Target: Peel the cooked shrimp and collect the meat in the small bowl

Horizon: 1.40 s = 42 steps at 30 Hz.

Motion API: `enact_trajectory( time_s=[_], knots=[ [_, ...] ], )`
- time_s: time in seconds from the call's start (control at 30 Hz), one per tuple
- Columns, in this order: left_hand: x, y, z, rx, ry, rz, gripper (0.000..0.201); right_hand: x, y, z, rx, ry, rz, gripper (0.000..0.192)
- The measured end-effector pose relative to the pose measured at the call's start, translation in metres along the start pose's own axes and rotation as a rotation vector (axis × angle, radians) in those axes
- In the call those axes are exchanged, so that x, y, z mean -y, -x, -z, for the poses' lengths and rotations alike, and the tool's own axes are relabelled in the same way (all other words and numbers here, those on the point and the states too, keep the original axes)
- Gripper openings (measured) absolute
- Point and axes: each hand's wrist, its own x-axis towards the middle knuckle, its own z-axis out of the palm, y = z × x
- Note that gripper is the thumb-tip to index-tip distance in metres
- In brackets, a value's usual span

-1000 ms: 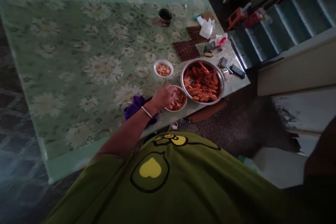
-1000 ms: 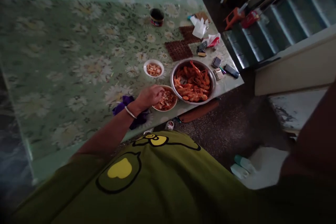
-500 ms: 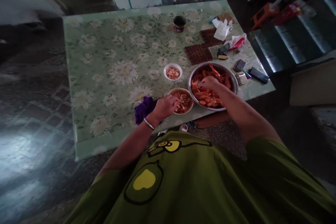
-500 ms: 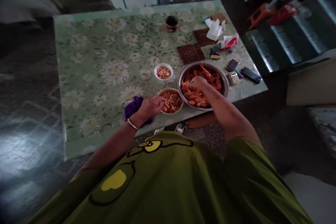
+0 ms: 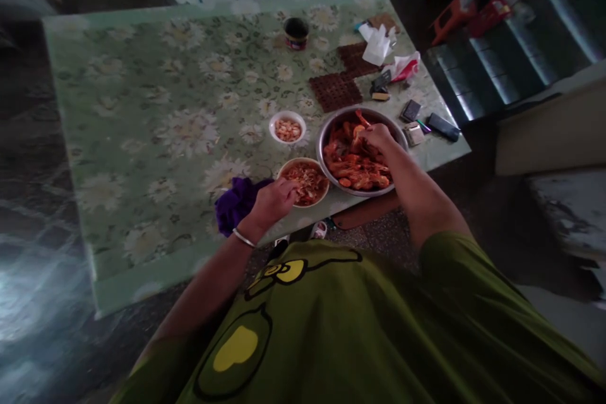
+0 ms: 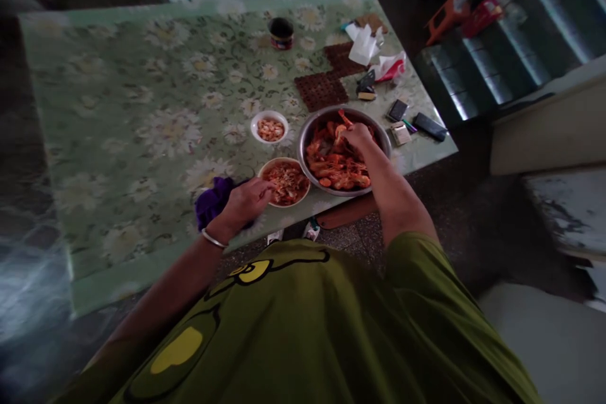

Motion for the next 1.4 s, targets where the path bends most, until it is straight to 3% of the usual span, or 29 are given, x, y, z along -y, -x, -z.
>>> enact_trajectory(
  time_s=[0.13,0.23,0.33,0.4,0.47,0.67,0.8,1.0,1.13,1.2,1.3,1.4],
  knots=[
    [0.000,-0.006,0.000,0.041,-0.022,-0.008,0.028,-0.013,-0.002,0.018,-0.052,0.163,-0.082,0.037],
    [-0.003,-0.009,0.000,0.049,-0.037,0.000,0.030,-0.011,0.006,0.015,-0.143,0.279,-0.069,0.048],
    [-0.006,-0.012,-0.001,0.047,-0.032,-0.002,0.031,0.003,0.016,0.001,-0.205,0.406,0.224,0.045],
    [-0.007,-0.013,-0.003,0.046,-0.015,-0.014,0.032,0.018,0.021,-0.010,-0.075,0.485,0.482,0.042],
    [-0.006,-0.014,-0.005,0.037,-0.002,-0.018,0.031,0.033,0.023,-0.020,0.067,0.577,0.646,0.042],
    [-0.007,-0.011,-0.005,0.022,0.009,-0.015,0.029,0.060,0.019,-0.034,0.165,0.721,0.801,0.041],
    [-0.005,-0.007,-0.005,0.056,-0.005,0.004,0.026,0.055,0.012,-0.021,0.118,0.695,0.786,0.037],
    [0.000,-0.005,-0.008,0.071,-0.015,0.024,0.026,0.038,0.006,0.020,-0.086,0.707,0.584,0.037],
    [-0.002,-0.006,-0.006,0.098,-0.018,0.022,0.025,0.035,0.013,0.025,-0.154,0.738,0.491,0.045],
    [-0.004,-0.006,-0.004,0.098,-0.016,0.024,0.025,0.038,0.017,0.016,-0.112,0.716,0.548,0.042],
    [-0.006,-0.004,0.001,0.103,-0.013,0.024,0.025,0.047,0.018,-0.005,0.097,0.685,0.666,0.035],
    [-0.004,-0.001,0.005,0.111,-0.021,0.019,0.025,0.058,0.014,-0.028,0.237,0.673,0.587,0.029]
  ],
)
